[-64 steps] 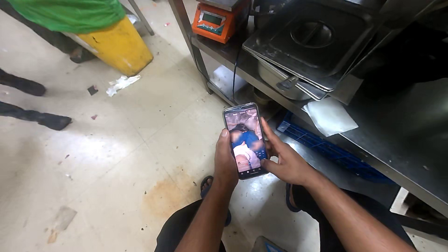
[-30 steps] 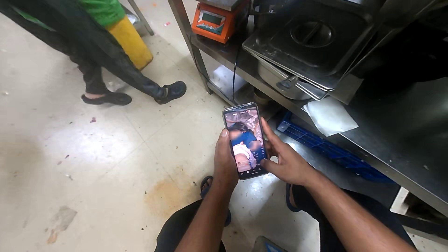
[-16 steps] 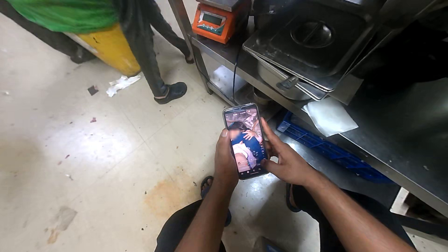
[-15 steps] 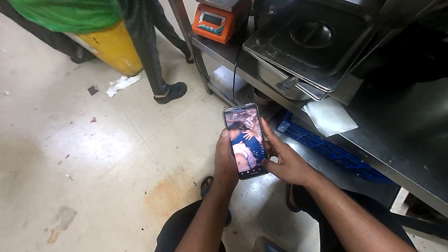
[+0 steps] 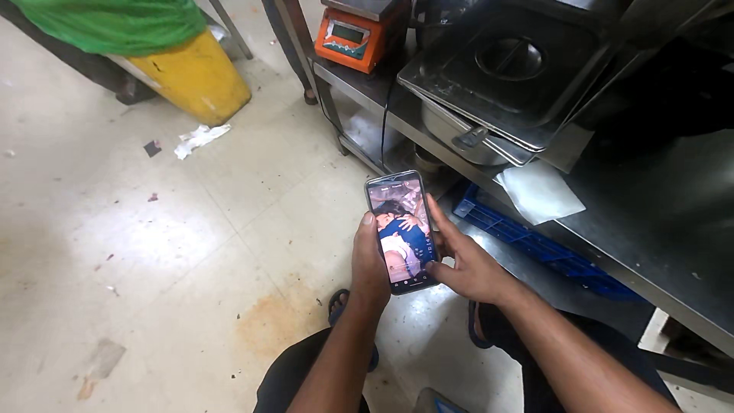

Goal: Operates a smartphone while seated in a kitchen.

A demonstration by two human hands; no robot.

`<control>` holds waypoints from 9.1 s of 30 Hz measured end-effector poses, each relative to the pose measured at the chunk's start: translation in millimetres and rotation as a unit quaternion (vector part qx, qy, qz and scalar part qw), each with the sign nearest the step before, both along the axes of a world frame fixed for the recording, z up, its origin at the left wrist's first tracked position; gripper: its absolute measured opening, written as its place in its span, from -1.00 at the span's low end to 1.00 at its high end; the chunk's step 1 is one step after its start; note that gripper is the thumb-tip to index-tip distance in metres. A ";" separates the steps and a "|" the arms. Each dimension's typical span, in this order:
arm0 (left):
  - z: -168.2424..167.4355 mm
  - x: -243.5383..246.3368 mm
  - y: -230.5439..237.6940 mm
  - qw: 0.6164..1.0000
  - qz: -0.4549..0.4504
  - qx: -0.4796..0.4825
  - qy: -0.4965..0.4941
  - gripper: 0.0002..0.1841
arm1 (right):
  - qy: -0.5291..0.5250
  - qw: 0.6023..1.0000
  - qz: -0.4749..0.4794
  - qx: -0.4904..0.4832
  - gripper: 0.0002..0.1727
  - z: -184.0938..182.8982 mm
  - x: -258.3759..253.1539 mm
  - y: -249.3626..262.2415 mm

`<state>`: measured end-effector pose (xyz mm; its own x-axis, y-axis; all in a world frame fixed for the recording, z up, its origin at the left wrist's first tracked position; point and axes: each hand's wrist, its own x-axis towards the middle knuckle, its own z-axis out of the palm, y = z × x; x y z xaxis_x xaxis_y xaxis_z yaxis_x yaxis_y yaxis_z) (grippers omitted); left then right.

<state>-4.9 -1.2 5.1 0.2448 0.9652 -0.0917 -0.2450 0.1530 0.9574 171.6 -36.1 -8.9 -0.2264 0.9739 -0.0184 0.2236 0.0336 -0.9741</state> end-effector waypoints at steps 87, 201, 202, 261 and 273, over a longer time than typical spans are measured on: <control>-1.5 0.8 -0.7 1.000 -0.028 -0.008 0.004 -0.30 | 0.005 0.996 -0.064 0.054 -0.25 -6.4 -0.6 -0.4; -1.9 2.9 -0.6 0.999 -0.032 -0.019 0.003 -0.32 | 0.024 0.994 -0.085 0.065 -0.08 -6.2 -3.0 -2.4; -1.4 4.6 0.4 0.999 -0.025 -0.026 -0.006 -0.34 | 0.020 0.994 -0.086 0.066 -0.09 -6.0 -3.1 -2.2; -2.1 2.7 0.8 0.999 -0.039 -0.019 -0.009 -0.30 | 0.026 0.995 -0.083 0.050 -0.06 -7.2 -3.3 -1.2; -1.4 3.5 0.7 0.999 -0.030 -0.028 0.000 -0.30 | 0.016 0.995 -0.086 0.053 -0.07 -6.4 -2.9 -1.6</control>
